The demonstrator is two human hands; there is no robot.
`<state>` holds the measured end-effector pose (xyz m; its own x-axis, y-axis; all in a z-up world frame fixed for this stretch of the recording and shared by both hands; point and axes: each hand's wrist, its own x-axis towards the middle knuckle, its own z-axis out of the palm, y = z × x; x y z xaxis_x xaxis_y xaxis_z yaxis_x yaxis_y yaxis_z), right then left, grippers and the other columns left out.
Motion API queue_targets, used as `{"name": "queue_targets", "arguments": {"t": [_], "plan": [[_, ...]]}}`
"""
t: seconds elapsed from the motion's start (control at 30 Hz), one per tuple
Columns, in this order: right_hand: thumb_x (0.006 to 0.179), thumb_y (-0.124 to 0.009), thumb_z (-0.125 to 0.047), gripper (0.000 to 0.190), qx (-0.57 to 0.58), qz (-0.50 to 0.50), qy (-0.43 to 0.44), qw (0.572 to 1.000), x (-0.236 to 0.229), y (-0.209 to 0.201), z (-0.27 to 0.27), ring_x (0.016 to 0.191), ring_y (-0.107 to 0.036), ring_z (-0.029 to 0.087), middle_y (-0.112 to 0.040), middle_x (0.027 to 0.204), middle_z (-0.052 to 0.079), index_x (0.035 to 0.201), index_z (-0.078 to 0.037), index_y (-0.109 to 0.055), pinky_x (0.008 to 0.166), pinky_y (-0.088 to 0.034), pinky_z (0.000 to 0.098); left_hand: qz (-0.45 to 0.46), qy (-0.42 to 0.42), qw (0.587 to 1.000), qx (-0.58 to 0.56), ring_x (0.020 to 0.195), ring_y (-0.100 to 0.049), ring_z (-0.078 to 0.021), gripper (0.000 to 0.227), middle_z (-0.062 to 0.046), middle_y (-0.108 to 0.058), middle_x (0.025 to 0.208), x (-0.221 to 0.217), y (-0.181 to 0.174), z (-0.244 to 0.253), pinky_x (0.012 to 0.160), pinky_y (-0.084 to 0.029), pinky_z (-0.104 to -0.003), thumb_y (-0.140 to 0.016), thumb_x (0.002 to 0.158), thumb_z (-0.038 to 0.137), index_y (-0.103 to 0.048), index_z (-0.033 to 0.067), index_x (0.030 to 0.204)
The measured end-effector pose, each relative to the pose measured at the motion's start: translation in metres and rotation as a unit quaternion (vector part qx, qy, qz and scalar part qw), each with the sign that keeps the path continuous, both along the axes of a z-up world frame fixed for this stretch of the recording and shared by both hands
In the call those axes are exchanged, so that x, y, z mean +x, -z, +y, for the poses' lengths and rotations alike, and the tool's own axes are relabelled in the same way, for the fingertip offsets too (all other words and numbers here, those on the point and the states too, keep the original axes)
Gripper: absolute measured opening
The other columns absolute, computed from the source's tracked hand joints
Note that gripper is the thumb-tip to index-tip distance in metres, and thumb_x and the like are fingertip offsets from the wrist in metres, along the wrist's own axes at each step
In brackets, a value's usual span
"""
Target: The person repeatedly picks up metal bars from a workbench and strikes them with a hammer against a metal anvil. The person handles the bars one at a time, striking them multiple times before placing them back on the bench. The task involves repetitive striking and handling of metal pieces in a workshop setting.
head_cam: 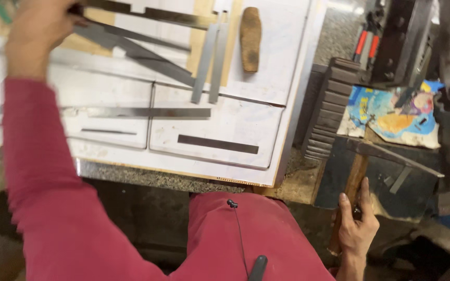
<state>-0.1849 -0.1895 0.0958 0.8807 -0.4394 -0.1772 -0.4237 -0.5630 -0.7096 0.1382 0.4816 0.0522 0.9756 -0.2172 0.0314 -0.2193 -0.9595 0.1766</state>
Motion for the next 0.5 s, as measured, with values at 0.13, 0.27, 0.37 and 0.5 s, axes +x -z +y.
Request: {"name": "queue_targets", "arguments": {"t": [0.13,0.27,0.37,0.5], "plan": [[0.098,-0.067,-0.012,0.066,0.088,0.029,0.076,0.993,-0.001,-0.004,0.004,0.058,-0.056,0.009,-0.064,0.077,0.002,0.161,-0.015,-0.047,0.050,-0.047,0.0280,-0.048,0.048,0.991,-0.113,0.092,-0.070,-0.0288,0.016,-0.018,-0.072,0.105,-0.049,-0.078,-0.051,0.083,-0.055,-0.038,-0.078,0.102,-0.003,-0.069,-0.0055,0.115],[0.098,-0.065,-0.011,0.065,0.156,0.001,0.099,0.983,0.001,-0.004,0.002,0.055,-0.055,0.007,-0.061,0.073,-0.001,0.160,-0.017,-0.046,0.047,-0.046,0.0264,-0.003,0.091,0.973,-0.212,0.094,-0.069,-0.0278,0.038,-0.021,-0.067,0.110,-0.088,-0.100,-0.142,0.079,-0.058,-0.035,-0.083,0.089,0.008,-0.067,-0.0062,0.120],[0.099,-0.064,-0.012,0.064,0.170,-0.017,0.077,0.982,0.002,-0.005,-0.003,0.053,-0.054,0.007,-0.060,0.070,-0.001,0.159,-0.018,-0.045,0.046,-0.046,0.0248,0.040,0.158,0.957,-0.238,0.094,-0.071,-0.0217,0.023,-0.009,-0.072,0.107,-0.096,-0.059,-0.239,0.082,-0.060,-0.032,-0.084,0.097,0.016,-0.075,0.0078,0.117],[0.100,-0.068,-0.013,0.062,0.082,-0.034,0.007,0.996,-0.004,-0.008,-0.011,0.057,-0.053,0.006,-0.062,0.074,0.001,0.158,-0.015,-0.047,0.052,-0.045,0.0241,0.136,0.131,0.881,-0.434,0.094,-0.075,-0.0185,0.038,-0.008,-0.072,0.108,-0.124,-0.003,-0.378,0.082,-0.063,-0.031,-0.082,0.089,0.016,-0.075,0.0139,0.127]]}}
